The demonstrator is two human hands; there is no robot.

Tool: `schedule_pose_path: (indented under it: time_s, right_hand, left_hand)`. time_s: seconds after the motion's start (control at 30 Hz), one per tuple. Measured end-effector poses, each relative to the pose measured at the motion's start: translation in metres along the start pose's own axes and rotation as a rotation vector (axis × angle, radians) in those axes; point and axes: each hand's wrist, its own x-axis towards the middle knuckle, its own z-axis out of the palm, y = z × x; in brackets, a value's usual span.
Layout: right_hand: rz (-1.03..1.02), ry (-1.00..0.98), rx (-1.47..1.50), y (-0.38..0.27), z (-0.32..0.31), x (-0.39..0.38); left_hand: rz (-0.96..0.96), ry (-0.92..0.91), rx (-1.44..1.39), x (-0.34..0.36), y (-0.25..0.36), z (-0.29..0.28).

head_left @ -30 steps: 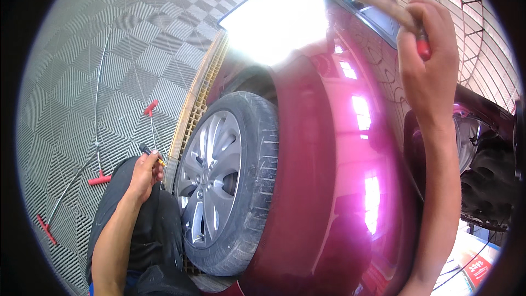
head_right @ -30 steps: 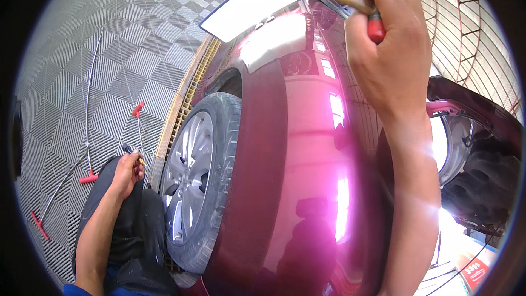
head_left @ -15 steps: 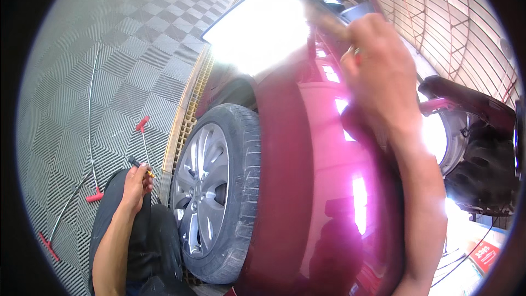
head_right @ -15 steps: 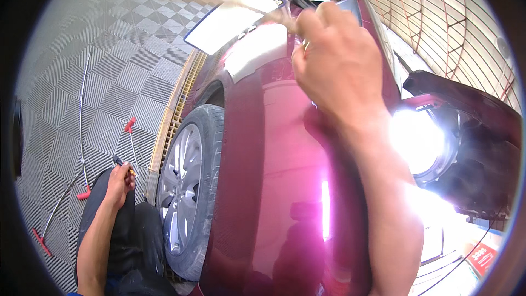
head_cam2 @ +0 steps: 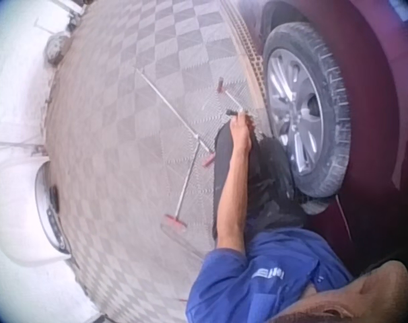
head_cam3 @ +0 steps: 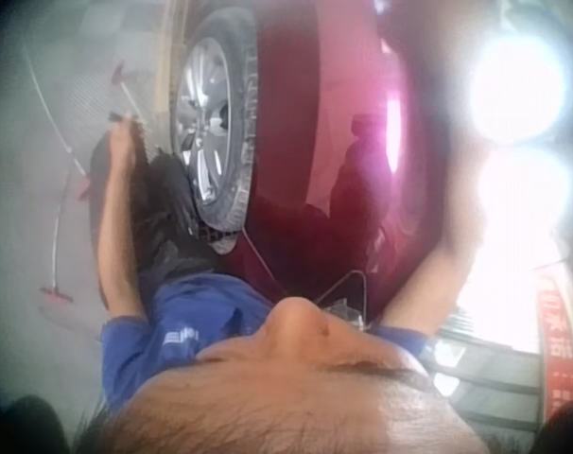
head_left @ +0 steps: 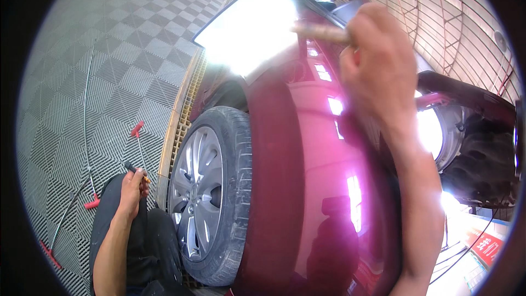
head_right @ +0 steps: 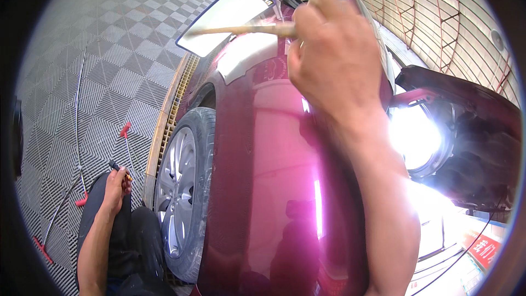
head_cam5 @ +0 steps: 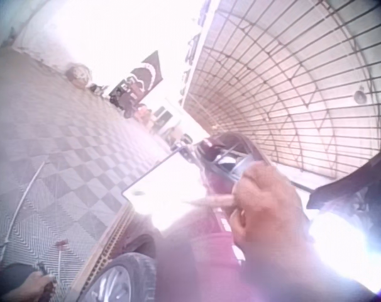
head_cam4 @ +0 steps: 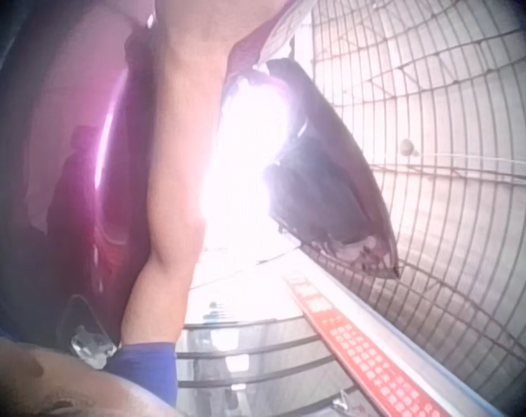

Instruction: The person uses a long metal rod to push and adjust the car's front fender from the engine bay area. They then use a hammer to tap the fender surface while holding a light panel against it to inspect the alignment.

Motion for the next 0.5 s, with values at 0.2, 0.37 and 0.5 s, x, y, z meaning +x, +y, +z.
schedule_pose_path:
  time_s: [0.2,0.37,0.5]
  right_hand:
    - [-0.036,-0.062,0.032,-0.002,0.009,-0.002]
    - [0.009,-0.018,-0.006,0.001,-0.008,0.000]
    - [0.093,-0.019,0.130,-0.004,0.008,-0.006]
  left_hand:
    - [0.023,0.006,0.051,0.000,0.000,0.001]
    - [0.033,0.011,0.078,0.000,-0.002,0.001]
    - [0.031,0.007,0.074,0.010,-0.006,0.003]
